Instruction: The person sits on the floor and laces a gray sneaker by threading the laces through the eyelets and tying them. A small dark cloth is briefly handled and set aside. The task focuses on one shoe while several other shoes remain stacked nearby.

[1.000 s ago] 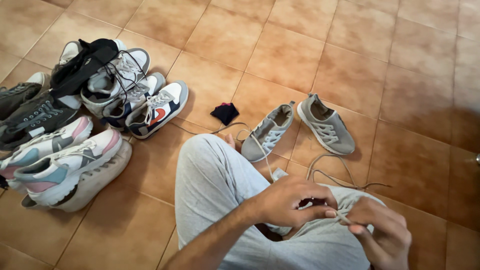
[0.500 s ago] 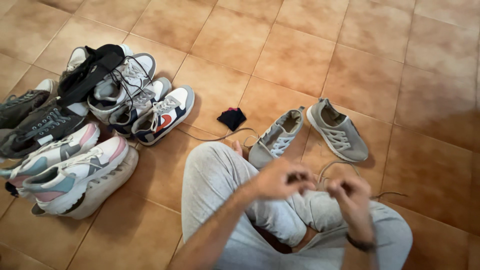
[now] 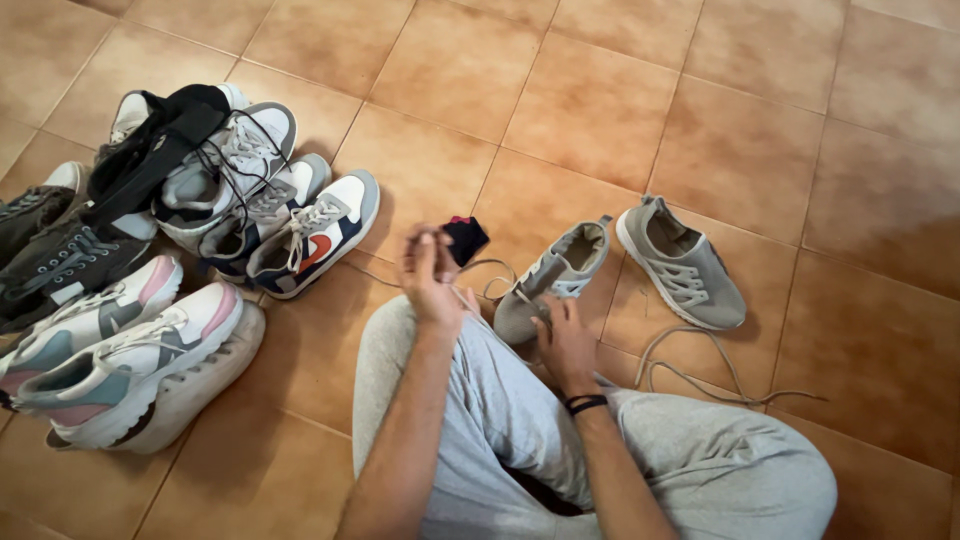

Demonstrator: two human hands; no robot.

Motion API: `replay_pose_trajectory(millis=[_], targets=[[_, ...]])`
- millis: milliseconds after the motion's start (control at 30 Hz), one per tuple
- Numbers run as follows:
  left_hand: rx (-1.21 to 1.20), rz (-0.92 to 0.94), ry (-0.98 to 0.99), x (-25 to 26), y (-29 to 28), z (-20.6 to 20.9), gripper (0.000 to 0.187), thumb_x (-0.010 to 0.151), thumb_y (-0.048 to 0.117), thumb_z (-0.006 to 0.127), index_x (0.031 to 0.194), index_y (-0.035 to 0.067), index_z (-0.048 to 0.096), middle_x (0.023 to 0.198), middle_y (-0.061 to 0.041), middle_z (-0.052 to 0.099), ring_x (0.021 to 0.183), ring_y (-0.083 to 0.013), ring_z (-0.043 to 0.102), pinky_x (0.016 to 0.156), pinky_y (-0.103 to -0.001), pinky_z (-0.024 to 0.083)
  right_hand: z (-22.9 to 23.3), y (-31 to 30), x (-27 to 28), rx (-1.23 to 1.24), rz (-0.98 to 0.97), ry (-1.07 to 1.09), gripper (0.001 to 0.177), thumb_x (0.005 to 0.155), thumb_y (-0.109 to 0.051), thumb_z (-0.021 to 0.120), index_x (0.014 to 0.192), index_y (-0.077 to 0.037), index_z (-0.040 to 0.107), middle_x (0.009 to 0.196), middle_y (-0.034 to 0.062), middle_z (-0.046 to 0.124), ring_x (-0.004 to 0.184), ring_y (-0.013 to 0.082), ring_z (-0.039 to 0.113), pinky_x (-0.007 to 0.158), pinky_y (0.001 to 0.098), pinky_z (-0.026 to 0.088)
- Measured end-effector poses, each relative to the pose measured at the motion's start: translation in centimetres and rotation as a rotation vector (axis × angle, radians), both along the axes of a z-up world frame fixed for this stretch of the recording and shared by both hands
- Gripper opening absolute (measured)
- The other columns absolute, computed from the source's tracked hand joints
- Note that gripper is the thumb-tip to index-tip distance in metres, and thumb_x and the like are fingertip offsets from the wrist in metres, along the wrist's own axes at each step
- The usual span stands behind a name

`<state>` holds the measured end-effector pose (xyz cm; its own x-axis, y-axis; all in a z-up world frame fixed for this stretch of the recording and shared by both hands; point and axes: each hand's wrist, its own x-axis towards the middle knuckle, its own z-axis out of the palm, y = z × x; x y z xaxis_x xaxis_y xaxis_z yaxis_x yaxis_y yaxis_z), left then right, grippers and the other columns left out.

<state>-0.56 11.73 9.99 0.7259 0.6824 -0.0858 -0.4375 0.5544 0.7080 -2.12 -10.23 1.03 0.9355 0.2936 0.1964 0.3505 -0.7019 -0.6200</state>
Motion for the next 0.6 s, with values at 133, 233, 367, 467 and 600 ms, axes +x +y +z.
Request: replay_pose_trajectory(millis=[133,233,367,467,600], targets=[[0.178,0.25,-0.031,-0.9,2.7,1.7,0.009,0.105,0.017,0.062,0.109,0.008,0.063,0.088,-0.001,0.064,0.059,-0.002,0.047,0.045,-0.02,0.031,0.4,-0.5,-0.3,-0.022,0.055,0.019,0.029,0.095,-0.022,0.067,0.124,-0.023,0.069,0.108,0.0073,0.061,0.086,0.0312,0.067,0.071,0.0435,0.054],[0.121,0.352,-0.048,-2.0,5.3,4.2,0.015,0.103,0.019,0.067,0.112,0.007,0.064,0.092,-0.001,0.063,0.068,-0.0039,0.053,0.045,-0.02,0.033,0.7,-1.3,-0.2,0.085,0.026,0.131,0.026,0.092,-0.027,0.07,0.117,-0.018,0.071,0.103,0.0089,0.059,0.078,0.0292,0.067,0.068,0.0422,0.053],[0.252,0.272,-0.243,-5.3,8.7,9.4,0.016,0.108,0.023,0.068,0.112,0.009,0.061,0.091,0.0,0.06,0.069,-0.0035,0.051,0.047,-0.019,0.032,1.6,-2.6,-0.3,0.11,-0.011,0.109,0.014,0.096,-0.025,0.07,0.103,-0.013,0.07,0.1,0.0065,0.062,0.08,0.0268,0.068,0.069,0.0394,0.054],[0.377,0.186,-0.35,-6.4,9.3,12.2,0.016,0.112,0.024,0.065,0.111,0.01,0.06,0.091,-0.001,0.06,0.064,-0.0028,0.048,0.048,-0.019,0.032,2.2,-3.3,-0.3,0.104,-0.054,0.098,0.015,0.092,-0.022,0.074,0.097,-0.01,0.068,0.098,0.0058,0.064,0.08,0.0257,0.069,0.067,0.0378,0.054],[0.499,0.088,-0.227,-4.9,7.1,9.5,0.008,0.107,0.017,0.062,0.11,0.01,0.06,0.091,0.001,0.061,0.071,-0.0042,0.05,0.056,-0.02,0.036,1.4,-3.3,-0.7,0.128,-0.111,0.104,0.012,0.089,-0.016,0.075,0.096,-0.01,0.068,0.095,0.0053,0.065,0.077,0.0217,0.07,0.066,0.0341,0.055]])
